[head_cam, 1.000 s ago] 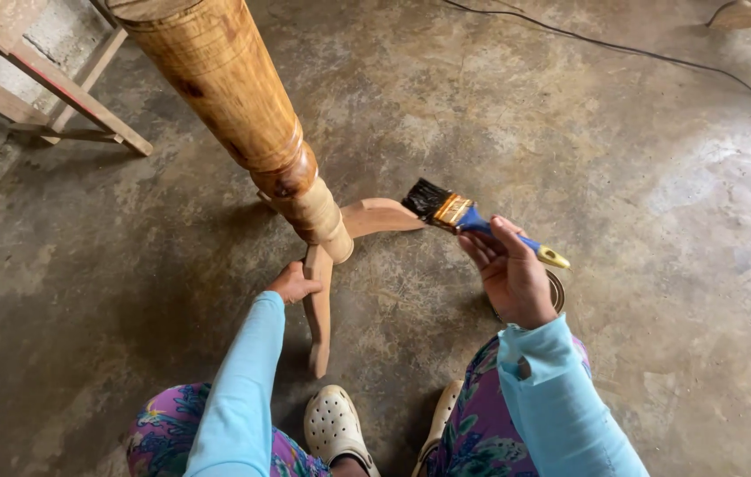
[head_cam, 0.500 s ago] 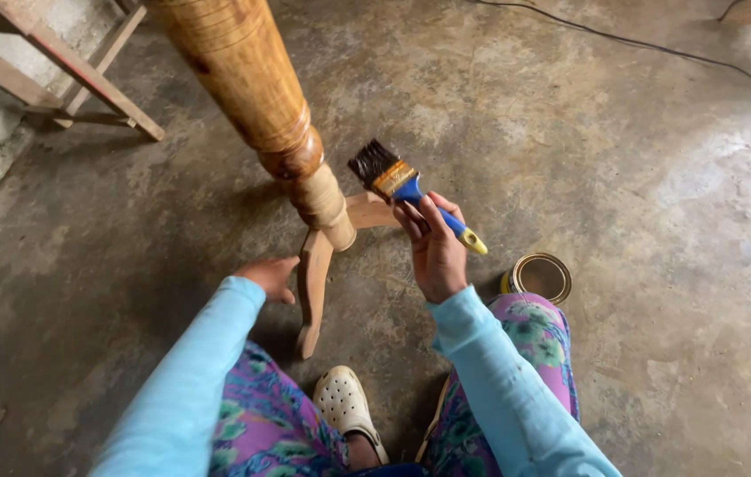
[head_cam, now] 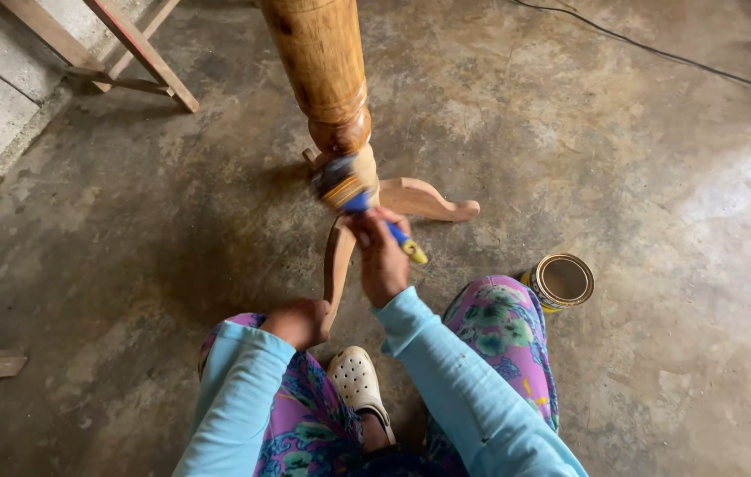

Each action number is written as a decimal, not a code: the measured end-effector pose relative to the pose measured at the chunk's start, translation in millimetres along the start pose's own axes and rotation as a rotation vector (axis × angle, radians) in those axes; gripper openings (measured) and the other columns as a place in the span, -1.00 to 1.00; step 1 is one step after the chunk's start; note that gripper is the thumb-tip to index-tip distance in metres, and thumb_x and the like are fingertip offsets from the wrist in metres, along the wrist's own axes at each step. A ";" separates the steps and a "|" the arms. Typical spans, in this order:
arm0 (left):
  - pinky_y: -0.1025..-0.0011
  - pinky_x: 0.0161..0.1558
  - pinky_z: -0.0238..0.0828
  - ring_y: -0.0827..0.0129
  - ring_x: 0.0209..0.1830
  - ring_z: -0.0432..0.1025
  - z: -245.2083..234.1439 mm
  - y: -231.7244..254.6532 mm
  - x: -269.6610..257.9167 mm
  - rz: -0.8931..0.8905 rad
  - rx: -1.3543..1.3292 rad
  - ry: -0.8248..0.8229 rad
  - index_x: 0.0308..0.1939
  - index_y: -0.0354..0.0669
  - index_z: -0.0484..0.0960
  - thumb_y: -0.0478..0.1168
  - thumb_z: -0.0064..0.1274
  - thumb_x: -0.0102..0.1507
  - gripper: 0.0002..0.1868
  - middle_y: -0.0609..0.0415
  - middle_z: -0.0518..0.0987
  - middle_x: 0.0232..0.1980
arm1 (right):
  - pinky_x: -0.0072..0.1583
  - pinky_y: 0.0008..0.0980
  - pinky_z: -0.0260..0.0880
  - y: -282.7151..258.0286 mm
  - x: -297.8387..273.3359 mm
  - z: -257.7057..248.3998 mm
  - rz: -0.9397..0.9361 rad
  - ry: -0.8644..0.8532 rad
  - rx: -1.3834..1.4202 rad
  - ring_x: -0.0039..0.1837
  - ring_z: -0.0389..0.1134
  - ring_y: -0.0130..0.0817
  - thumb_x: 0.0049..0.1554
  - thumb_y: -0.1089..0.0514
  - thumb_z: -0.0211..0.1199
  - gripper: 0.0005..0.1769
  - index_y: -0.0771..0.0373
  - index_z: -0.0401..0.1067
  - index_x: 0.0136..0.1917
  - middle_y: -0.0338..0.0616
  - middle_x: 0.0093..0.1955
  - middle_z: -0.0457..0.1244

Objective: The person varnishes the wooden base and leg of a table stand using a paintbrush.

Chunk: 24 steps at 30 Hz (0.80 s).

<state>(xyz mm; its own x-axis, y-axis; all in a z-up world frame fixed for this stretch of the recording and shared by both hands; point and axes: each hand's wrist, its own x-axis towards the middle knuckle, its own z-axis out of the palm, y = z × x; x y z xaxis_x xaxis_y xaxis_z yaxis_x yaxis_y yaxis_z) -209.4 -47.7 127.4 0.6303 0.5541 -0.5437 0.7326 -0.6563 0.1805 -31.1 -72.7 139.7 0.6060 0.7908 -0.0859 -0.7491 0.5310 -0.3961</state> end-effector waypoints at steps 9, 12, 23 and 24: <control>0.12 0.07 0.51 0.02 0.01 0.58 13.9 -14.9 -5.7 0.088 -0.158 0.128 0.03 -0.03 0.67 -0.08 0.24 0.05 -0.55 -0.05 0.70 -0.04 | 0.19 -0.03 0.58 -36.0 57.0 -47.7 -0.211 -0.115 -0.171 0.08 0.45 -0.05 0.29 0.29 0.31 -0.87 0.33 0.39 0.07 0.12 0.13 0.32; 0.14 0.07 0.52 0.04 0.02 0.59 -0.6 -15.6 -24.1 -0.004 -0.188 0.090 -0.07 0.03 0.75 -0.05 0.25 0.04 -0.62 -0.01 0.72 -0.05 | 0.25 -0.18 0.58 -90.5 69.8 -36.1 -0.275 0.083 -0.113 0.11 0.53 -0.12 0.19 0.24 0.27 -0.76 0.10 0.31 0.10 0.13 0.14 0.34; 0.11 0.12 0.47 -0.03 0.08 0.53 12.1 -14.2 0.8 0.111 -0.179 0.175 -0.02 -0.09 0.66 -0.11 0.24 0.04 -0.57 -0.12 0.66 0.03 | 0.24 -0.15 0.58 -45.9 28.6 -19.7 -0.027 -0.120 -0.213 0.14 0.47 -0.15 0.24 0.32 0.28 -0.81 0.25 0.33 0.09 -0.05 0.12 0.33; 0.13 0.14 0.48 -0.02 0.09 0.54 8.5 -12.5 2.6 0.110 -0.173 0.149 0.00 -0.10 0.66 -0.11 0.22 0.06 -0.57 -0.11 0.67 0.04 | 0.26 -0.15 0.57 -53.3 29.6 -19.3 -0.018 -0.182 -0.170 0.14 0.48 -0.13 0.26 0.31 0.26 -0.83 0.26 0.34 0.10 -0.02 0.10 0.34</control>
<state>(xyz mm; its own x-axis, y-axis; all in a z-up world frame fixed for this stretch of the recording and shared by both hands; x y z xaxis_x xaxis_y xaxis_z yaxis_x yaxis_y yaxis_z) -219.1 -42.4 116.7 0.7304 0.5615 -0.3888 0.6823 -0.6264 0.3770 31.9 -83.5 140.7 0.5490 0.8318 0.0822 -0.6738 0.4986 -0.5453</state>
